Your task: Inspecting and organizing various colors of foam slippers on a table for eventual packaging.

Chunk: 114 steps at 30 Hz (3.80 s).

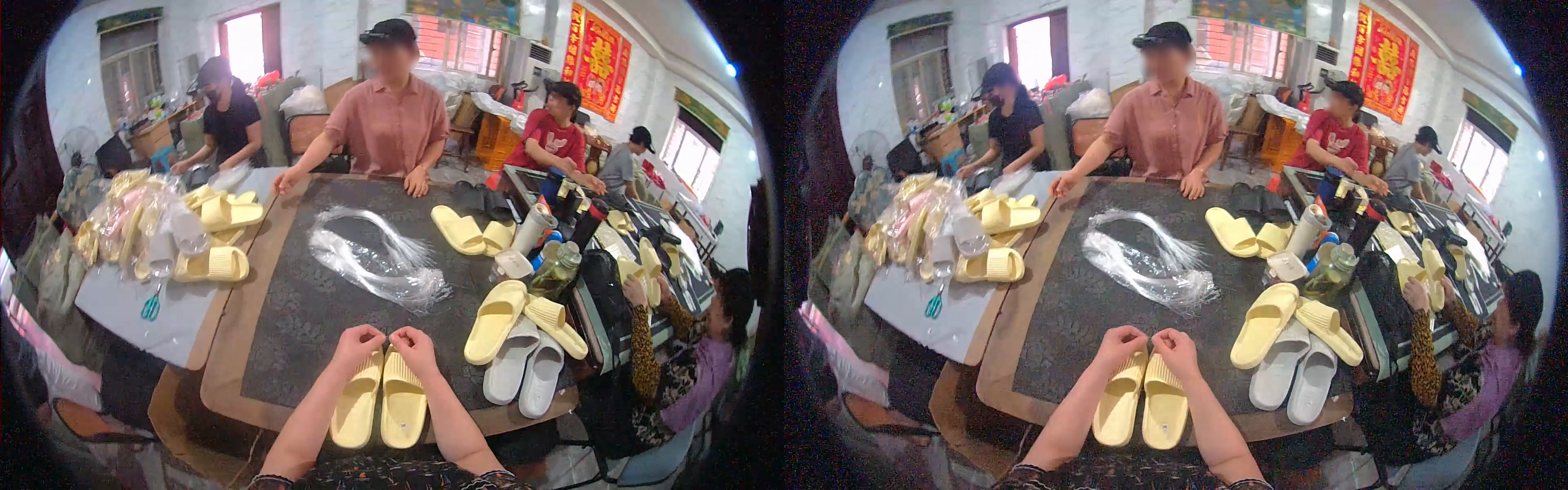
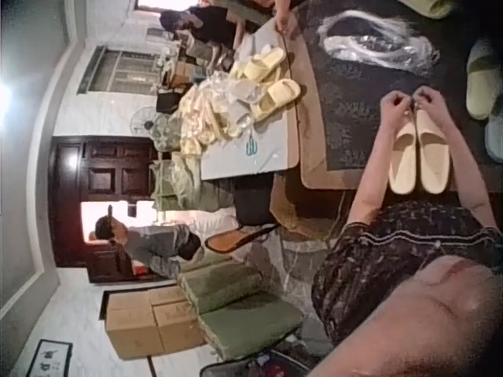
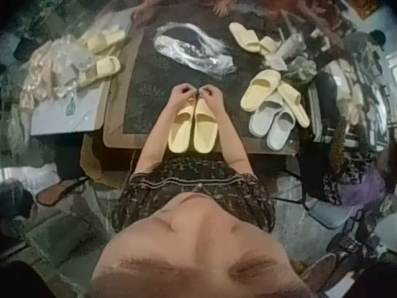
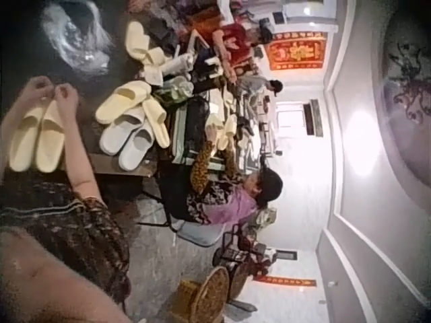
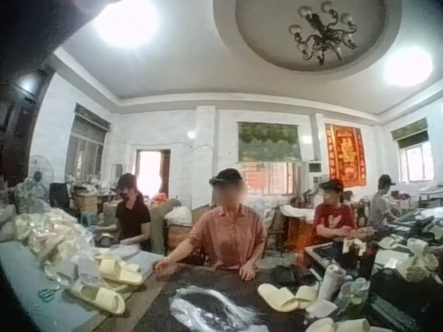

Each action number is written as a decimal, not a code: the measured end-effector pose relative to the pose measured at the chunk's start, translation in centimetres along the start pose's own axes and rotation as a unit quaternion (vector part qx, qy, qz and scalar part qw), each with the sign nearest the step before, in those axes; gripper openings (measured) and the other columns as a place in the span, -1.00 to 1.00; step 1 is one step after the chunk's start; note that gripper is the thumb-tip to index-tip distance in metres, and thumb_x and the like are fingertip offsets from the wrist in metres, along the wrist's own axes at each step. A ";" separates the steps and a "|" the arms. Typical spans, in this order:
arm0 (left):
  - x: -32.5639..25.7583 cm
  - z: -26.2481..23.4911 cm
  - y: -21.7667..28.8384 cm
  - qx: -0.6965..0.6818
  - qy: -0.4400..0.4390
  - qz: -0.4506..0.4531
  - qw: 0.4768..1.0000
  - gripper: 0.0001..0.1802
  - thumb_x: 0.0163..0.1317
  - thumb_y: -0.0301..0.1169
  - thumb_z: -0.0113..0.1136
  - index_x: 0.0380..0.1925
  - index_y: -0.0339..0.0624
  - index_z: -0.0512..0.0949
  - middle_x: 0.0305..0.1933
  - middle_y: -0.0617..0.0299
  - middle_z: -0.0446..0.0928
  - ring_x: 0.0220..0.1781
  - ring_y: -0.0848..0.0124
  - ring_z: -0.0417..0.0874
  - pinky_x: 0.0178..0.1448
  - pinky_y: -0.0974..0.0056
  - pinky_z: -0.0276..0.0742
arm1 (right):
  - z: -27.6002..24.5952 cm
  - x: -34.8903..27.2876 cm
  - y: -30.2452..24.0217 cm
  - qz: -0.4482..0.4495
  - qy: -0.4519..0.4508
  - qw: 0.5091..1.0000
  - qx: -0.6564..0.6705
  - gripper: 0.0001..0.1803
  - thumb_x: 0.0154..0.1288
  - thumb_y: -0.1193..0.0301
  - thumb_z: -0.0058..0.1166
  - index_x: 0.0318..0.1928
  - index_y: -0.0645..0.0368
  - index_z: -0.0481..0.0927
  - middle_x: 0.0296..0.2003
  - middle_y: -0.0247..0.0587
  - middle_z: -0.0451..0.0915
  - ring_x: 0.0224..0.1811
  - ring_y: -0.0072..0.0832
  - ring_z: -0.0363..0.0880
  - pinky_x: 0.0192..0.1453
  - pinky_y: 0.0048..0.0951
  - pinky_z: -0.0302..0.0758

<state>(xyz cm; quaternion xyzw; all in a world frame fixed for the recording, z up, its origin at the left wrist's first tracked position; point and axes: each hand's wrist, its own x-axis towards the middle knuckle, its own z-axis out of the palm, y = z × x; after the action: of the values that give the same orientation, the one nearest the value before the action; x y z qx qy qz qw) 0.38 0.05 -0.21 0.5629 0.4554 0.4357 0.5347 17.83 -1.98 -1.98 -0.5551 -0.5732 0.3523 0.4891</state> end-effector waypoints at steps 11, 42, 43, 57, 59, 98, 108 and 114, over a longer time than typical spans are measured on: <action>-0.3 0.0 0.1 0.022 -0.021 0.005 1.000 -0.87 0.13 -0.43 0.33 -0.37 -0.26 0.63 -0.45 0.34 0.61 -0.40 0.62 0.54 -0.29 0.44 0.46 | -0.1 -0.4 -1.3 0.016 0.008 0.999 0.035 -0.86 0.23 0.38 0.21 -0.31 0.20 0.63 -0.58 -0.51 0.48 -0.50 -0.76 0.37 -0.38 -0.62 0.36; -0.1 -0.2 -0.1 0.039 -0.038 -0.025 0.998 -0.87 0.13 -0.43 0.30 -0.38 -0.29 0.63 -0.45 0.35 0.61 -0.40 0.61 0.56 -0.28 0.43 0.48 | -0.1 -0.4 -1.0 -0.035 -0.008 0.999 -0.033 -0.83 0.21 0.37 0.22 -0.34 0.24 0.60 -0.62 -0.53 0.40 -0.53 -0.75 0.28 -0.42 -0.59 0.30; -0.1 0.1 0.2 0.055 -0.056 -0.015 0.997 -0.86 0.14 -0.43 0.29 -0.38 -0.30 0.63 -0.45 0.36 0.61 -0.40 0.62 0.56 -0.28 0.43 0.48 | -0.1 -0.3 -1.1 -0.028 -0.007 0.999 -0.030 -0.83 0.21 0.37 0.22 -0.34 0.24 0.60 -0.62 -0.53 0.40 -0.53 -0.75 0.28 -0.42 -0.59 0.30; -0.3 0.5 0.7 0.019 -0.016 -0.015 1.000 -0.89 0.15 -0.45 0.28 -0.37 -0.27 0.64 -0.43 0.33 0.61 -0.37 0.62 0.56 -0.26 0.44 0.48 | -0.1 -0.3 0.1 0.036 0.030 0.993 0.110 -0.84 0.21 0.36 0.21 -0.36 0.20 0.61 -0.58 -0.55 0.43 -0.51 -0.80 0.29 -0.42 -0.64 0.29; -0.5 -0.4 0.1 -0.022 0.012 -0.025 0.999 -0.88 0.15 -0.44 0.28 -0.37 -0.27 0.64 -0.43 0.33 0.62 -0.36 0.62 0.57 -0.25 0.44 0.48 | 0.1 -0.6 -1.0 0.038 0.006 0.997 0.074 -0.85 0.22 0.37 0.20 -0.35 0.20 0.61 -0.58 -0.55 0.43 -0.51 -0.80 0.29 -0.42 -0.65 0.29; 0.5 0.3 -0.9 -0.013 0.026 0.013 0.999 -0.84 0.15 -0.37 0.30 -0.39 -0.25 0.63 -0.50 0.37 0.56 -0.43 0.63 0.49 -0.32 0.41 0.45 | -0.6 0.1 -0.4 0.022 0.027 0.997 0.075 -0.88 0.26 0.43 0.18 -0.33 0.22 0.60 -0.49 -0.51 0.51 -0.44 -0.77 0.37 -0.35 -0.65 0.34; 1.2 0.1 -2.0 -0.055 -0.005 0.048 0.997 -0.84 0.13 -0.36 0.30 -0.42 -0.24 0.62 -0.44 0.35 0.59 -0.35 0.62 0.53 -0.23 0.41 0.48 | -0.8 0.4 -1.3 0.010 0.011 0.997 0.069 -0.88 0.25 0.43 0.18 -0.32 0.24 0.60 -0.50 -0.50 0.51 -0.45 -0.74 0.35 -0.33 -0.65 0.33; 0.7 -0.7 -1.6 -0.089 0.016 -0.002 0.996 -0.81 0.15 -0.32 0.31 -0.40 -0.22 0.62 -0.42 0.37 0.57 -0.35 0.62 0.52 -0.23 0.43 0.47 | 0.1 -0.6 -1.8 -0.136 0.109 0.984 0.031 -0.91 0.18 0.51 0.19 -0.29 0.21 0.57 -0.35 -0.37 0.47 -0.40 -0.64 0.40 -0.29 -0.61 0.38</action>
<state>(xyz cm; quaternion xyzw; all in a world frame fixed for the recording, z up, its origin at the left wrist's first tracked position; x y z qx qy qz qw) -0.23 0.91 -1.81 0.5050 0.4245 0.4827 0.5760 17.14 -2.83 -0.43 -0.4917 -0.5755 0.2376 0.6087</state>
